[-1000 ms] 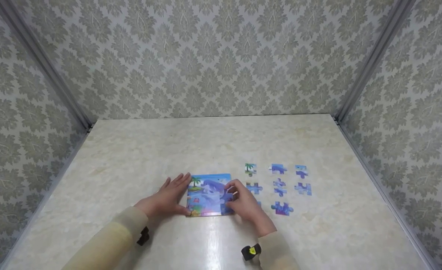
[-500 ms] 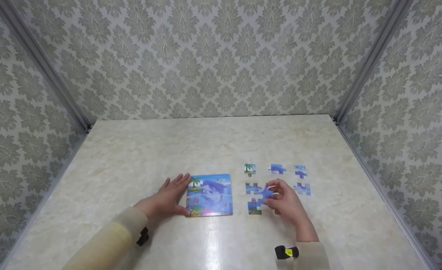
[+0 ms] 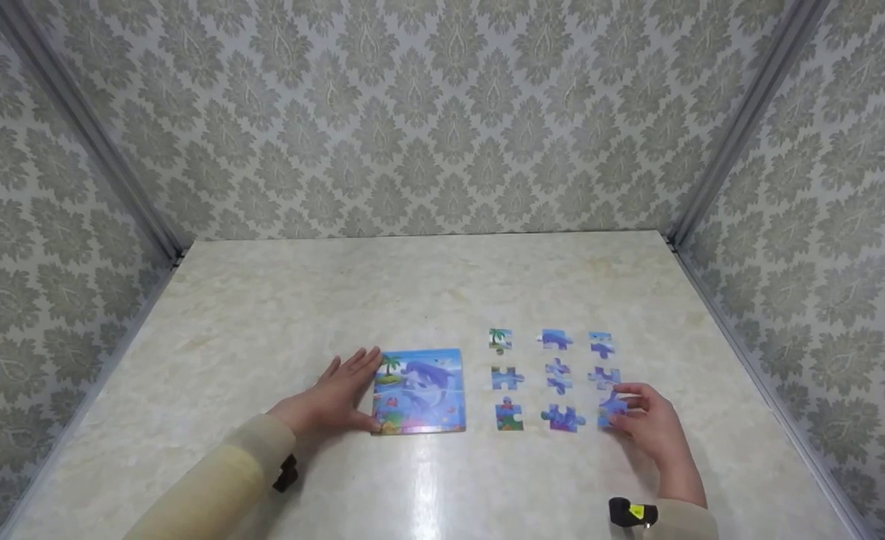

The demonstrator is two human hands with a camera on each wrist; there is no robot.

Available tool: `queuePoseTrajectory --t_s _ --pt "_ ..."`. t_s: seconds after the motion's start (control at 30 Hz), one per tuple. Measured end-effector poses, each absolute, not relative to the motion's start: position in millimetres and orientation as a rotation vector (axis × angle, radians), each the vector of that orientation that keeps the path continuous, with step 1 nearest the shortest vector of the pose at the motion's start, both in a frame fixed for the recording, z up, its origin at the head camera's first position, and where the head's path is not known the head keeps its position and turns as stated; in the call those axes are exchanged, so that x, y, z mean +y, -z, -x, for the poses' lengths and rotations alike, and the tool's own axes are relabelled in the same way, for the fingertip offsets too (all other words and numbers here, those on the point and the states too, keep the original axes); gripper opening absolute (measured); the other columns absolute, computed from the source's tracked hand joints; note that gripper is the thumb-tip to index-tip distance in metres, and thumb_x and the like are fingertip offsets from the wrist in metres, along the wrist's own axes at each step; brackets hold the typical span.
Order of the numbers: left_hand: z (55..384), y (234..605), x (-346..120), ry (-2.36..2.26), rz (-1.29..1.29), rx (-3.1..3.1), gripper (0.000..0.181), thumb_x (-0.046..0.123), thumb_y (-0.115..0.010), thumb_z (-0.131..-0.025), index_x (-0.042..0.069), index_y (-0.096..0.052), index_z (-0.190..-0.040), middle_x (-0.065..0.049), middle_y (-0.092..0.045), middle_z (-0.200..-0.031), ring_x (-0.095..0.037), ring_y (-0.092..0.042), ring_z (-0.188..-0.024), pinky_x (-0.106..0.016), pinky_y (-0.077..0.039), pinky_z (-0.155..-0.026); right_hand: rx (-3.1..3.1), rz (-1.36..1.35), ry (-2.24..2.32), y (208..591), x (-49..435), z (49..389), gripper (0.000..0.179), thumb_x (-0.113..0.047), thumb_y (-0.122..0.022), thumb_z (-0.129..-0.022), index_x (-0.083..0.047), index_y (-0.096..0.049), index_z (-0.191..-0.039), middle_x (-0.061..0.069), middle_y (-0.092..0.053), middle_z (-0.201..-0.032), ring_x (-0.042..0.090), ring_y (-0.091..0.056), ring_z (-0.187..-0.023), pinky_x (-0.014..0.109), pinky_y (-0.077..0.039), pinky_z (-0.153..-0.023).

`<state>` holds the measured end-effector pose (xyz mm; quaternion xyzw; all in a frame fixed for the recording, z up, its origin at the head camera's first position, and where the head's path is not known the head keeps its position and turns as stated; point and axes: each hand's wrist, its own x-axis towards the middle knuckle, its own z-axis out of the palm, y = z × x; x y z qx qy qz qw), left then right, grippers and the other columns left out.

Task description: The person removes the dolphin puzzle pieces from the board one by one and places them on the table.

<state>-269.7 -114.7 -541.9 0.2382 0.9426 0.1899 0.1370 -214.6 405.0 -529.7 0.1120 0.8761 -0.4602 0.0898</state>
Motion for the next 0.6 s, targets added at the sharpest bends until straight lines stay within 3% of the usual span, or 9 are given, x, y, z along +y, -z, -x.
queuePoseTrajectory --t_s 0.1,0.23,0.43,0.6 --pt "269.7 542.2 -115.1 -0.541 -0.680 2.727 0.126 0.067 -0.080 -0.076 0.011 -0.012 -0.167 -0.005 -0.007 -0.175 -0.029 -0.003 -0.163 -0.059 0.000 -0.130 2.635 -0.369 1.281 532.8 406.9 217.4 0.058 -0.005 -0.073 -0.093 0.001 -0.048 -0.145 0.029 -0.056 -0.133 0.022 -0.061 -0.102 0.023 -0.057 -0.074" --pt "269.5 542.3 -115.3 -0.540 -0.687 2.727 0.126 0.067 -0.080 -0.077 0.011 -0.012 -0.167 -0.005 -0.007 -0.175 -0.030 -0.004 -0.163 -0.060 0.000 -0.130 2.683 -0.374 1.178 537.1 402.3 220.5 0.055 -0.003 -0.072 -0.093 0.000 -0.050 -0.143 0.029 -0.055 -0.133 0.031 -0.056 -0.109 0.030 -0.052 -0.082" --pt "269.0 540.9 -115.2 -0.538 -0.704 2.730 0.124 0.066 -0.080 -0.078 0.010 -0.013 -0.167 -0.006 -0.009 -0.175 -0.030 -0.005 -0.163 -0.061 -0.002 -0.130 2.695 -0.347 1.094 538.3 398.5 224.0 0.051 -0.002 -0.068 -0.095 0.001 -0.050 -0.143 0.029 -0.050 -0.140 0.039 -0.048 -0.117 0.050 -0.045 -0.098" --pt "268.1 538.9 -115.1 -0.543 -0.693 2.726 0.124 0.067 -0.079 -0.078 0.011 -0.013 -0.167 -0.006 -0.008 -0.175 -0.030 -0.004 -0.163 -0.061 -0.001 -0.130 2.682 -0.345 1.087 538.3 400.7 224.8 0.054 -0.003 -0.069 -0.095 0.002 -0.048 -0.145 0.029 -0.049 -0.140 0.041 -0.047 -0.120 0.054 -0.044 -0.101"
